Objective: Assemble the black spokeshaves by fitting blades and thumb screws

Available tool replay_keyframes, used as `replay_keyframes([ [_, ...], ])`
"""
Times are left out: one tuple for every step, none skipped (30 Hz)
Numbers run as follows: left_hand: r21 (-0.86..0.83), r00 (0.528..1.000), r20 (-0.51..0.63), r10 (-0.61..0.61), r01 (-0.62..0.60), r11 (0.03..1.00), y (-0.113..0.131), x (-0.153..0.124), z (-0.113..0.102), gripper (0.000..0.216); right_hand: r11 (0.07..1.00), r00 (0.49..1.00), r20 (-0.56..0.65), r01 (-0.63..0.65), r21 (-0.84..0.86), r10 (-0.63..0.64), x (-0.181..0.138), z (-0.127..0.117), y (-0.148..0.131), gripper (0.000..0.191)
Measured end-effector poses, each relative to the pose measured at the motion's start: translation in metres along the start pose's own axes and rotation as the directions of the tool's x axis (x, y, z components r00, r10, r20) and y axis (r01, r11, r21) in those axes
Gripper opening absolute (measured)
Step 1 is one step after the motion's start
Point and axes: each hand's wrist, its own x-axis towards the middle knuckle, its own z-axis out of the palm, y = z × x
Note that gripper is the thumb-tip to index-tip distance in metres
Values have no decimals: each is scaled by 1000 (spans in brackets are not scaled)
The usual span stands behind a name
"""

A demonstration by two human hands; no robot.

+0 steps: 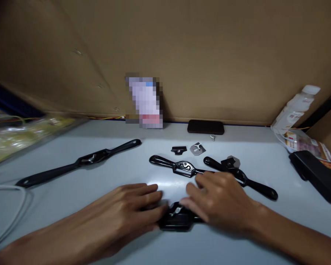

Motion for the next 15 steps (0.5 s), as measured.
replay_keyframes([
  [3, 1000, 16, -23, 23, 1000, -6, -4, -6, 17, 999, 998, -46, -51, -8, 51, 0, -4, 9, 33],
  [7, 998, 32, -57, 57, 998, -14, -10, -12, 17, 993, 990, -84, -116, -27, 113, -1, -8, 19, 33],
  [21, 997, 8, -80, 80, 997, -23, -17, -19, 18, 981, 976, -114, -192, -42, 186, -1, -13, 29, 31],
  [69, 995, -23, -94, 96, 993, -32, -24, -26, 19, 962, 956, -147, -264, -63, 253, -2, -18, 40, 30],
  [125, 993, -51, -105, 111, 986, -40, -30, -32, 23, 939, 934, -173, -333, -92, 314, -3, -22, 49, 30],
  [177, 987, -95, -132, 148, 973, -46, -36, -37, 26, 911, 909, -197, -395, -120, 368, -4, -25, 57, 29],
  [204, 971, -174, -165, 200, 958, -50, -40, -41, 28, 884, 886, -210, -445, -143, 412, -6, -28, 64, 29],
  [195, 953, -217, -212, 255, 947, -51, -42, -43, 29, 862, 869, -213, -481, -160, 446, -7, -28, 70, 29],
  [171, 938, -257, -232, 280, 945, -50, -42, -44, 29, 848, 859, -205, -503, -168, 469, -8, -28, 74, 28],
  [144, 927, -289, -239, 289, 946, -47, -39, -43, 28, 845, 859, -178, -507, -171, 479, -9, -26, 77, 27],
  [121, 925, -308, -223, 271, 955, -42, -35, -42, 26, 852, 868, -140, -496, -171, 477, -10, -23, 79, 26],
  [110, 931, -313, -188, 232, 966, -37, -29, -39, 24, 863, 879, -92, -476, -171, 467, -11, -21, 80, 25],
  [110, 939, -312, -143, 185, 976, -31, -24, -35, 23, 872, 889, -42, -457, -176, 457, -11, -19, 81, 25],
  [111, 947, -307, -97, 137, 984, -26, -18, -32, 22, 876, 891, 7, -445, -187, 454, -11, -17, 83, 25],
  [106, 950, -301, -79, 115, 988, -22, -13, -27, 22, 870, 883, 48, -448, -205, 466, -12, -17, 84, 25],
])
